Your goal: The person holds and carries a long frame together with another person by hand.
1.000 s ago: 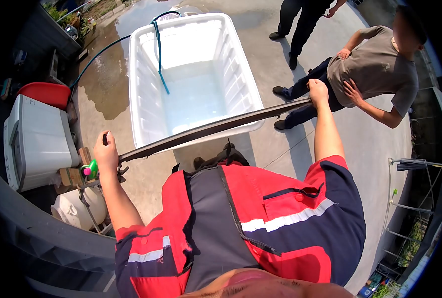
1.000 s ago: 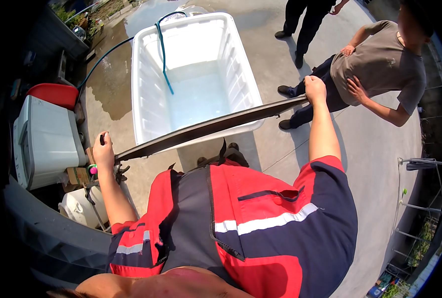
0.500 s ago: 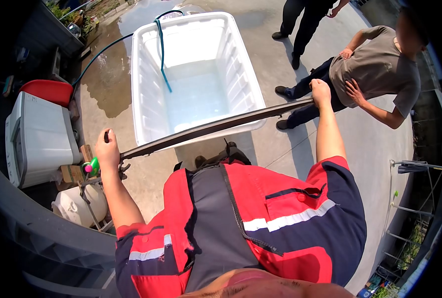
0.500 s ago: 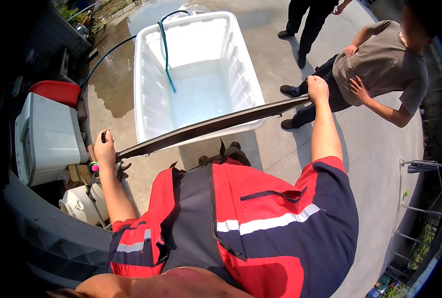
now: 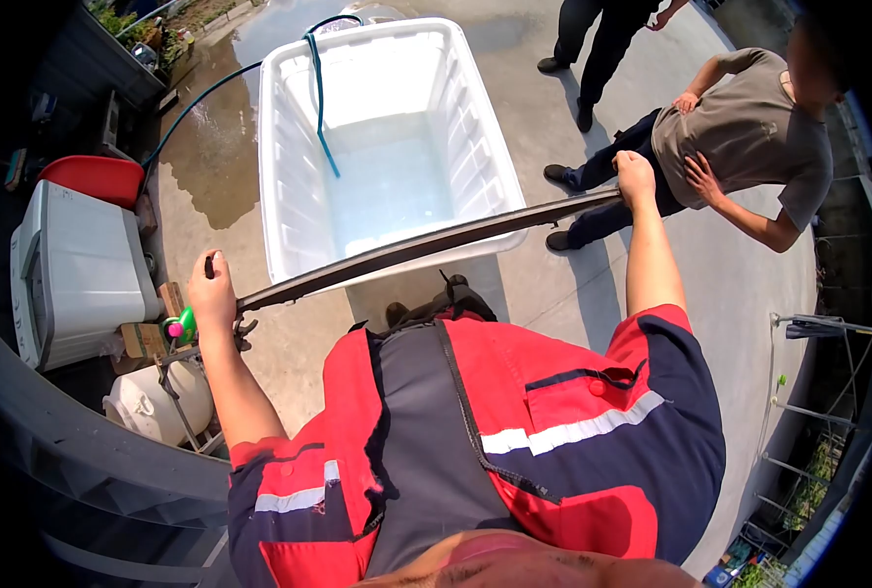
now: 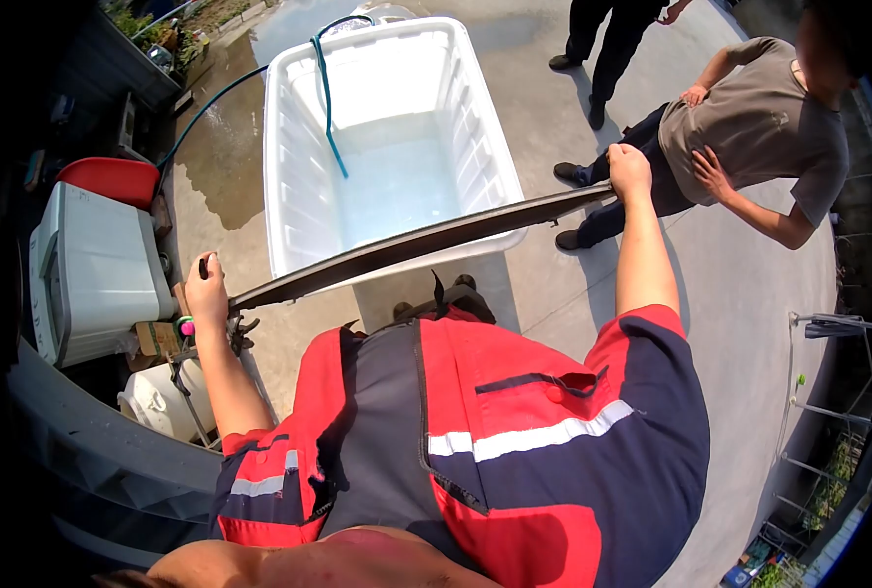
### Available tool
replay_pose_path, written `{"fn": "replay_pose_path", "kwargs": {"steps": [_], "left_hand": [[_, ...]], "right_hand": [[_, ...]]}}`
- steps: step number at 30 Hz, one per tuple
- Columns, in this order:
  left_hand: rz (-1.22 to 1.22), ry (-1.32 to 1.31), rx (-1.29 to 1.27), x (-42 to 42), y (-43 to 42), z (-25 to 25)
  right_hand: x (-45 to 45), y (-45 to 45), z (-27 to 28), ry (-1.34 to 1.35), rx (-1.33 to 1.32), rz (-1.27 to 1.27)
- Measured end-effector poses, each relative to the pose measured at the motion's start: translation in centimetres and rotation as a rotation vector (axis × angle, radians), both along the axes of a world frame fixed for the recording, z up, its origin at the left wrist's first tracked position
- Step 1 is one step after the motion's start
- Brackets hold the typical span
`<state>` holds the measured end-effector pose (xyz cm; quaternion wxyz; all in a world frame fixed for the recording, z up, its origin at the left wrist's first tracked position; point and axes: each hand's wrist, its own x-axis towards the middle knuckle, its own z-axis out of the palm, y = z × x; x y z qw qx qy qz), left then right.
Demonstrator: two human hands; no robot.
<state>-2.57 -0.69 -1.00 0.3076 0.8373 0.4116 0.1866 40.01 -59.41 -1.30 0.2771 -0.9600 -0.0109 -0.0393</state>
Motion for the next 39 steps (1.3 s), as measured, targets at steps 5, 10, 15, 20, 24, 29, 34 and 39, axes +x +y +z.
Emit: {"fn": "replay_pose_path", "kwargs": {"steps": [5,10,15,20,24,29,34,39], "left_hand": [[0.003,-0.001,-0.013,0.0,0.1,-0.1],[0.001,-0.01,-0.036,0.0,0.2,-0.1],[0.004,-0.029,-0.04,-0.1,0.6,-0.8],[0.01,-0.013,-0.019,-0.2,0.8,-1.1],[0.011,0.002,-0.031,0.0,0.5,-0.6],[-0.003,-0.008,0.003,-0.1,0.6,-0.8],[0.002,-0.003,-0.056,0.2,0.1,0.0],[-0.004,-0.055,-0.045,0.1,-0.3,0.4]], "right_hand": [[0.0,0.0,-0.1,0.001,-0.006,-0.004],[-0.2,0.1,0.0,-0.002,0.004,-0.016],[-0.3,0.2,0.2,-0.001,0.002,-0.019],[-0.3,0.1,0.2,-0.009,-0.022,-0.011],[-0.3,0.2,0.3,0.001,-0.032,-0.016],[0.0,0.0,-0.1,-0.014,-0.02,0.003],[0.0,-0.1,-0.1,-0.021,0.022,0.003],[0.3,-0.3,-0.6,-0.027,0.119,0.037]]}}
